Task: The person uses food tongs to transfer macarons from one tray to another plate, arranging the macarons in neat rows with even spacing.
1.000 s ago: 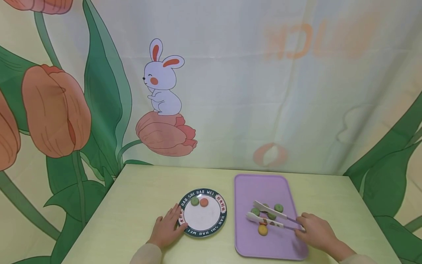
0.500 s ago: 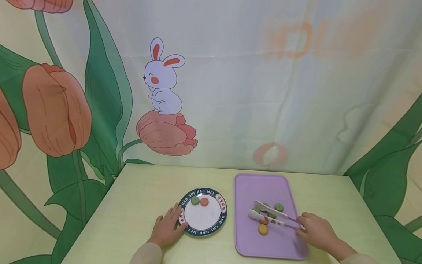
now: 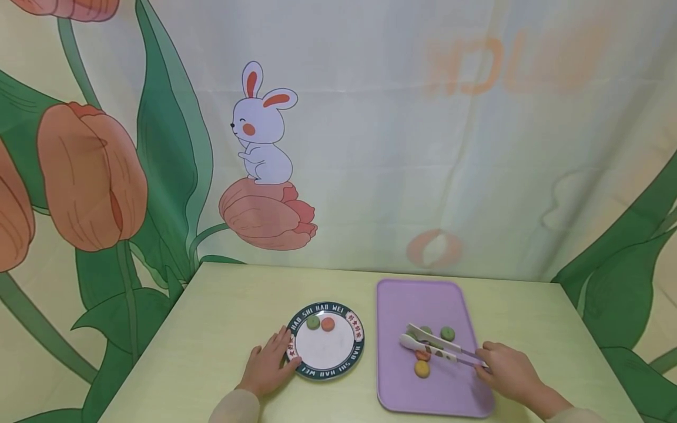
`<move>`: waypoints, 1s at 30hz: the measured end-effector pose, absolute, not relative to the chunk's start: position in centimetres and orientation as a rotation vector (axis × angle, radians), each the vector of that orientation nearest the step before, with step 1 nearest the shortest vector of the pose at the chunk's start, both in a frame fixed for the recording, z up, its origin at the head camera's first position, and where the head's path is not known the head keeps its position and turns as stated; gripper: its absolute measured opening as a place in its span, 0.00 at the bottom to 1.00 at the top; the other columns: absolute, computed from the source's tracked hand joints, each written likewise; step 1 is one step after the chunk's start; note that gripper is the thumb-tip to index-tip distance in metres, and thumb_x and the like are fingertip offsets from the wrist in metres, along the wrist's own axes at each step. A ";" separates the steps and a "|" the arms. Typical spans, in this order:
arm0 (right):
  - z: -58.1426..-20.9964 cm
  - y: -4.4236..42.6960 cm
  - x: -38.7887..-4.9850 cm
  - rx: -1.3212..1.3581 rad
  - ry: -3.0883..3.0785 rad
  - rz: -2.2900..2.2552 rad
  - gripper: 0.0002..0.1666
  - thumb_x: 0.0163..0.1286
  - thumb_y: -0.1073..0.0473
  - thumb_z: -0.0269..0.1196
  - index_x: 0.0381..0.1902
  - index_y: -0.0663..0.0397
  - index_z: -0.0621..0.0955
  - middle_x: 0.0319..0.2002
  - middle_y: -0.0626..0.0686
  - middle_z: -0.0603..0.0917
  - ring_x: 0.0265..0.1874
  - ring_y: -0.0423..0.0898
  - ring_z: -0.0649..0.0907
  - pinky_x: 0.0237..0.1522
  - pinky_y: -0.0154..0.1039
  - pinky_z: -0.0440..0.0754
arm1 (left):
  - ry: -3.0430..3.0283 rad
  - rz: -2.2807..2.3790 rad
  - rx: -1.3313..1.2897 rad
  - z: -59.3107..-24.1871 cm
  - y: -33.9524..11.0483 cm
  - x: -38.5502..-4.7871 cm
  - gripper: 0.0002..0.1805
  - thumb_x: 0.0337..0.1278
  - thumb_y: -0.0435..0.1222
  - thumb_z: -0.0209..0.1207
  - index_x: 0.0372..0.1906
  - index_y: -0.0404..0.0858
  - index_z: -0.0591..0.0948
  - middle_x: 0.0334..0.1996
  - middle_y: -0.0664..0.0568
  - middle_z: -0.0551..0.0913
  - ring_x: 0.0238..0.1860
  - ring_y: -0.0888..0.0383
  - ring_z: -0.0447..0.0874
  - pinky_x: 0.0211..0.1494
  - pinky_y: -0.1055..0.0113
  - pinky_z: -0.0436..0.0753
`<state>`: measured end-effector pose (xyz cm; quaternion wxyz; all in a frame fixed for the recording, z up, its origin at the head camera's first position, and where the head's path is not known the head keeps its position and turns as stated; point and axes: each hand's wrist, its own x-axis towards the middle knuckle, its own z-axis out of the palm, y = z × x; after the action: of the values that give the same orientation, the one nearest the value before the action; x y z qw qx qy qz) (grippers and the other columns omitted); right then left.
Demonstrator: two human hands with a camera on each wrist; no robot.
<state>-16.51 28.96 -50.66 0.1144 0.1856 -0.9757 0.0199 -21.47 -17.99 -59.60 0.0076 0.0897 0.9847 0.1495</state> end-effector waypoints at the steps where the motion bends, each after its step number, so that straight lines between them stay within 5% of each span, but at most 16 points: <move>1: -50.7 28.9 -16.5 0.547 -2.857 0.054 0.09 0.47 0.55 0.64 0.17 0.47 0.74 0.17 0.39 0.65 0.16 0.33 0.62 0.13 0.28 0.59 | 3.080 0.465 0.282 -59.7 -18.0 -21.5 0.40 0.53 0.61 0.44 0.66 0.42 0.58 0.68 0.51 0.55 0.67 0.48 0.55 0.62 0.41 0.56; 30: -49.3 28.7 -17.2 0.593 -2.761 0.012 0.08 0.46 0.55 0.64 0.18 0.47 0.74 0.17 0.39 0.65 0.15 0.33 0.62 0.11 0.27 0.57 | 3.077 0.474 0.283 -59.7 -17.9 -21.5 0.41 0.52 0.62 0.43 0.66 0.41 0.58 0.68 0.51 0.54 0.66 0.48 0.55 0.62 0.41 0.56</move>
<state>-17.19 28.68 -49.31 0.1579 0.2074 -0.9654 0.0043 -21.49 -17.92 -59.65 0.0078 0.0906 0.9842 0.1518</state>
